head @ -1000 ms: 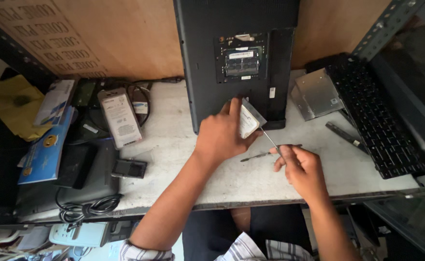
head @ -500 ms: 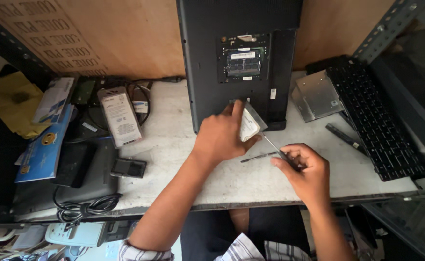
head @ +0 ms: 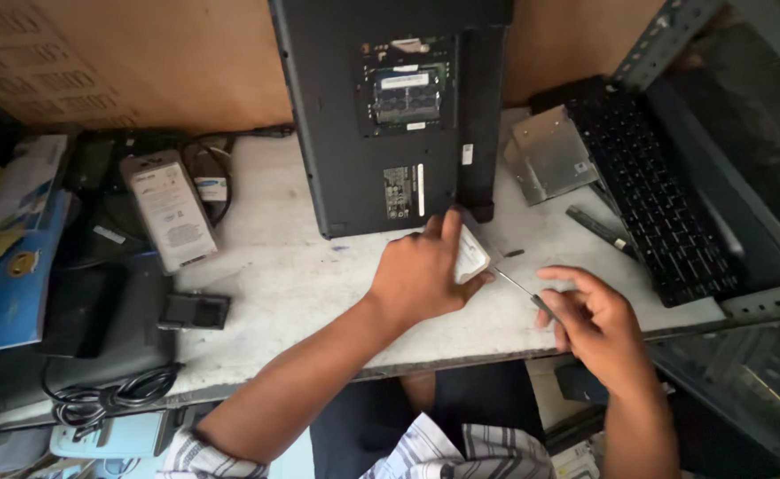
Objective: The person removes a hard drive from the bottom of a laptop using a screwdriver, then unpacks a new hard drive from its box. The person handles the old drive and the new drive but does not complete the installation within the clip.
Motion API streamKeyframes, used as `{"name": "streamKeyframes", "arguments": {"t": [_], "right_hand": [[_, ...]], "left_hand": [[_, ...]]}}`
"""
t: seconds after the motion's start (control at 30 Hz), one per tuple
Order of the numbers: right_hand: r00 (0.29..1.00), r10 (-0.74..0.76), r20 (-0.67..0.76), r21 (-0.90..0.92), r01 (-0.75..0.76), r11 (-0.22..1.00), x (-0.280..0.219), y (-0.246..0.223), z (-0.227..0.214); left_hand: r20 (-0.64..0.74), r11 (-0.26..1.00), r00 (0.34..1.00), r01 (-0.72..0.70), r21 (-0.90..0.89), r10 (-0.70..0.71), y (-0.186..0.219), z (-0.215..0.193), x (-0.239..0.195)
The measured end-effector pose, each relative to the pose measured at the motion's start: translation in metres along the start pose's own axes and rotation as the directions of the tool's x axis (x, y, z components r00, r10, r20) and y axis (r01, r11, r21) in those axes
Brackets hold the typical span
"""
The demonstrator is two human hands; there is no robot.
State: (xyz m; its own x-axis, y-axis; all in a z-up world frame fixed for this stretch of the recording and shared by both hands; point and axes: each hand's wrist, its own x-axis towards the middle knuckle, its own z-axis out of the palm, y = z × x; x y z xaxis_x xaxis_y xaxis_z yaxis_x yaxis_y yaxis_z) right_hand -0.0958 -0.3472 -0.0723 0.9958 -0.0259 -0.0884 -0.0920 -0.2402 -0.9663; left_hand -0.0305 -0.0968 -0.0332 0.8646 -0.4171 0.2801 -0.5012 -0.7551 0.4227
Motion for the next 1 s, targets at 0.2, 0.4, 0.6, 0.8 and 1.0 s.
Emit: {"name": "streamKeyframes", "arguments": {"t": [0.2, 0.4, 0.6, 0.8, 1.0], "right_hand": [[0.989, -0.124, 0.079, 0.02, 0.123, 0.992, 0.016, 0.012, 0.003], [0.988, -0.108, 0.109, 0.027, 0.106, 0.994, 0.02, 0.012, 0.006], [0.996, 0.056, 0.065, 0.062, -0.06, 0.996, 0.018, -0.003, 0.011], [0.997, -0.012, 0.08, 0.066, 0.007, 0.998, 0.016, -0.006, 0.011], [0.991, -0.111, 0.08, 0.052, 0.107, 0.993, 0.015, -0.005, 0.011]], "left_hand": [[-0.118, 1.0, 0.993, 0.02, 0.023, -0.017, -0.004, -0.006, 0.005], [-0.067, 0.998, 0.996, 0.058, -0.003, -0.058, -0.006, -0.009, 0.007], [-0.123, 1.0, 0.992, 0.018, -0.014, -0.019, -0.008, -0.008, 0.007], [-0.115, 1.0, 0.993, 0.031, -0.001, -0.031, -0.007, -0.007, 0.007], [-0.099, 1.0, 0.995, 0.023, 0.02, -0.021, -0.007, -0.007, 0.007]]}}
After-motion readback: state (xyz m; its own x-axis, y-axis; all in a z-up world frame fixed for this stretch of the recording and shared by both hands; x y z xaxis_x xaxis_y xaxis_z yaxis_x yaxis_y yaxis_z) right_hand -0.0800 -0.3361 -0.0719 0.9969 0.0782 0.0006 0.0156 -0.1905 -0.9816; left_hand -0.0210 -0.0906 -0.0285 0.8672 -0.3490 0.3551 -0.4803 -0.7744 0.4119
